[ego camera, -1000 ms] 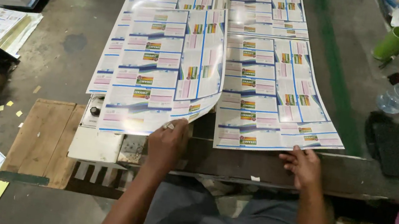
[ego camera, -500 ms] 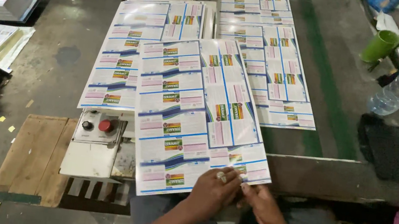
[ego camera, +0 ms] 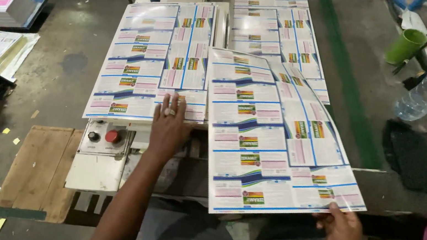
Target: The person repeatedly folds printed sheets of paper in half by hand. They pick up a sheet from a stack on the left, fold it, and place it onto a growing pile on the right side of the table.
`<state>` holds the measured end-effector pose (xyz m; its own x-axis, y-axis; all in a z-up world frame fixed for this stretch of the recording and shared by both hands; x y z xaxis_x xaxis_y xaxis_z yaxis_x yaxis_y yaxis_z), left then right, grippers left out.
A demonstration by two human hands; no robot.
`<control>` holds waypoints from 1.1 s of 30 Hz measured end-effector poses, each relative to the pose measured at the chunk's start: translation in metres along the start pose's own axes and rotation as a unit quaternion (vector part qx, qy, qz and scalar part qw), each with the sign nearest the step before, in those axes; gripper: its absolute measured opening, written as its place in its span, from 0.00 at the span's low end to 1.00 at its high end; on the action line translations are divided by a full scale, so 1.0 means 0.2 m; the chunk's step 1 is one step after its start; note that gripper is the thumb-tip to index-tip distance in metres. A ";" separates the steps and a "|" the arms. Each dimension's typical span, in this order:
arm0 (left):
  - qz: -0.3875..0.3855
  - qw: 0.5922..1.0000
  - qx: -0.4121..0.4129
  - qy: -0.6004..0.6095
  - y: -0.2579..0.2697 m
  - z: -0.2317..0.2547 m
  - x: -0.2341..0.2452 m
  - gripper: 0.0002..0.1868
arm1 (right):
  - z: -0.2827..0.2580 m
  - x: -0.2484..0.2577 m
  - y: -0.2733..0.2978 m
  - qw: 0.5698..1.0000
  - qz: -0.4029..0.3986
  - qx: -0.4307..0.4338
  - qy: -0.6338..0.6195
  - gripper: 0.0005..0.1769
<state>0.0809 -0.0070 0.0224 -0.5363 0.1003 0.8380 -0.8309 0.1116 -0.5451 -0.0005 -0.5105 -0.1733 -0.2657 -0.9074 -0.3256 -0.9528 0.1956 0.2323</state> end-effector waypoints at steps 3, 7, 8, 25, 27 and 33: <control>-0.024 0.999 0.026 -0.032 0.06 -0.09 -0.05 0.42 | 0.07 0.23 -0.04 0.998 0.052 -0.020 0.015 0.11; -0.064 0.997 0.022 -0.045 0.15 -0.13 -0.05 0.35 | 0.09 0.39 0.01 0.994 0.094 -0.026 0.046 0.12; -0.050 0.998 0.010 -0.036 0.17 -0.14 -0.03 0.29 | 0.09 0.40 0.01 0.996 0.080 -0.018 0.046 0.12; 0.061 0.992 0.027 0.110 0.23 0.20 0.39 0.12 | -0.02 0.04 -0.26 0.983 0.023 -0.043 0.176 0.15; 0.057 0.990 0.032 0.123 0.21 0.22 0.39 0.10 | 0.00 -0.02 -0.41 0.987 0.009 -0.045 0.152 0.16; 0.074 0.978 0.035 0.194 0.24 0.30 0.44 0.11 | -0.10 -0.13 -0.33 0.988 0.017 -0.043 0.151 0.27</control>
<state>-0.0159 -0.0515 0.0714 -0.5657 0.4800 0.6705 -0.7637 0.0017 -0.6455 0.0718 -0.5064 -0.1622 -0.2290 -0.9729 -0.0317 -0.9249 0.2073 0.3187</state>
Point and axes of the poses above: each hand's wrist, its own y-axis away from the middle knuckle, its own x-axis out of the back of the hand, z = x × y, the point moved 7 cm from there along -y, towards the middle knuckle
